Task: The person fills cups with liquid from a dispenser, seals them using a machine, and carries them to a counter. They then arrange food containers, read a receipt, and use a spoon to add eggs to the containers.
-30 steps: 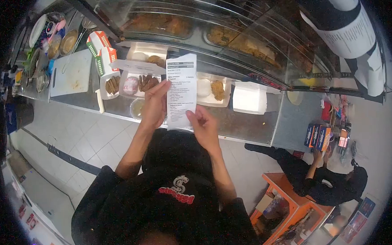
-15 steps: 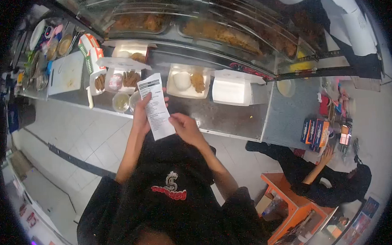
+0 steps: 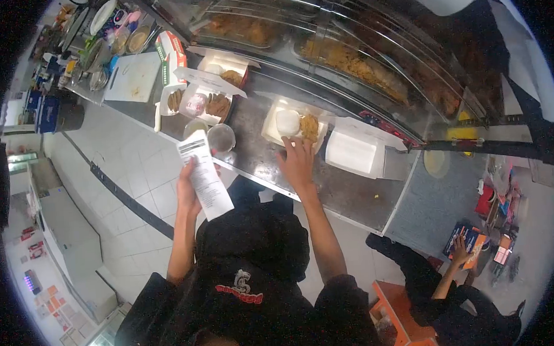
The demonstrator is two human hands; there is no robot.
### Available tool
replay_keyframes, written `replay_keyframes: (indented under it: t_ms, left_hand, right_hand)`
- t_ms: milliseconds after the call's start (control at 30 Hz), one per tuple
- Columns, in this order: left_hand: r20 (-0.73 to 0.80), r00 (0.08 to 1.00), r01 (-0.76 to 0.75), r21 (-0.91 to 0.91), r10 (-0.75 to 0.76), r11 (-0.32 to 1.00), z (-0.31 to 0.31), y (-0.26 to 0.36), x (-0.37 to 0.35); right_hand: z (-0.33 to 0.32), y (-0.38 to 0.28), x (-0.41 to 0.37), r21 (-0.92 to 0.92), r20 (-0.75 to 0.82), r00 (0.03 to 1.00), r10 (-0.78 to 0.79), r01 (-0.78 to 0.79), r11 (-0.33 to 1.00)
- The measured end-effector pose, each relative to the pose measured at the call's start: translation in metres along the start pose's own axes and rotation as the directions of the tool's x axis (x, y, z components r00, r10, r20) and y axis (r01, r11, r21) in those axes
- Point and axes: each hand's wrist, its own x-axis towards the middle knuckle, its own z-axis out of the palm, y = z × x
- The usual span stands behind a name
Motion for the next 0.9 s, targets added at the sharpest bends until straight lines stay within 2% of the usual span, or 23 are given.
replay_keyframes:
  t_ms: [67,167,267,333,400,433,533,567,600,633,667,700,767,833,867,900]
  left_hand:
    - [-0.057,0.998,-0.032,-0.041,0.029,0.999,0.004,0.022,0.003]
    - [-0.003,0.996,-0.088,-0.011,0.088,0.996,-0.002,0.048,0.027]
    - [0.037,0.996,-0.08,-0.116,0.085,0.99,0.025,0.078,0.047]
    - [0.04,0.999,-0.015,-0.134,0.02,0.991,0.014,0.088,0.066]
    - [0.045,0.998,-0.039,-0.177,0.048,0.984,0.02,0.098,0.074]
    - [0.035,0.998,-0.051,-0.179,0.058,0.983,0.016,0.1,0.079]
    - [0.092,0.994,-0.041,-0.164,0.057,0.986,0.003,0.113,0.089]
    - [0.022,0.995,-0.098,-0.116,0.102,0.988,0.006,0.114,0.093]
    - [-0.013,0.989,-0.145,0.033,0.146,0.989,0.006,0.118,0.1]
    - [-0.042,0.98,-0.183,0.182,0.194,0.966,0.005,0.123,0.108]
    - [-0.063,0.967,-0.214,0.33,0.248,0.919,0.006,0.128,0.116]
    - [-0.065,0.963,-0.228,0.321,0.261,0.919,0.011,0.135,0.124]
    - [0.011,0.983,-0.181,0.216,0.183,0.959,0.004,0.144,0.153]
    - [0.083,0.985,-0.161,0.172,0.149,0.972,0.002,0.155,0.172]
    - [0.106,0.987,-0.131,0.084,0.122,0.988,0.003,0.159,0.177]
    - [0.127,0.988,-0.094,-0.003,0.094,0.996,0.003,0.161,0.178]
  right_hand:
    - [0.021,0.012,0.009,-0.038,0.024,0.999,-0.033,0.034,0.999]
    - [0.037,0.033,0.021,-0.02,-0.061,0.994,0.086,-0.087,0.996]
    - [0.036,0.029,0.028,-0.129,-0.166,0.982,0.085,-0.107,0.986]
    - [0.027,0.028,0.033,-0.118,-0.142,0.97,0.197,-0.214,0.97]
    - [0.025,0.039,0.034,-0.073,-0.133,0.957,0.258,-0.269,0.96]
    - [0.024,0.039,0.032,-0.214,-0.13,0.969,0.209,-0.233,0.948]
    - [0.003,-0.025,0.063,-0.214,-0.192,0.972,0.136,-0.176,0.961]
    - [0.008,-0.04,0.082,-0.02,-0.222,0.968,0.113,-0.12,0.993]
    - [0.017,-0.052,0.104,0.186,-0.109,0.963,0.246,-0.224,0.957]
    - [0.029,-0.06,0.131,0.371,0.03,0.936,0.351,-0.336,0.866]
    - [0.054,-0.057,0.162,0.395,0.07,0.928,0.365,-0.362,0.844]
    - [0.083,-0.05,0.192,0.419,0.112,0.919,0.379,-0.389,0.82]
    - [0.117,-0.046,0.236,0.114,0.118,0.95,0.291,-0.304,0.946]
    - [0.163,-0.013,0.254,0.039,0.125,0.964,0.235,-0.242,0.97]
    - [0.176,-0.001,0.254,0.002,0.134,0.968,0.211,-0.213,0.977]
    - [0.158,-0.009,0.25,0.02,0.151,0.963,0.223,-0.229,0.973]
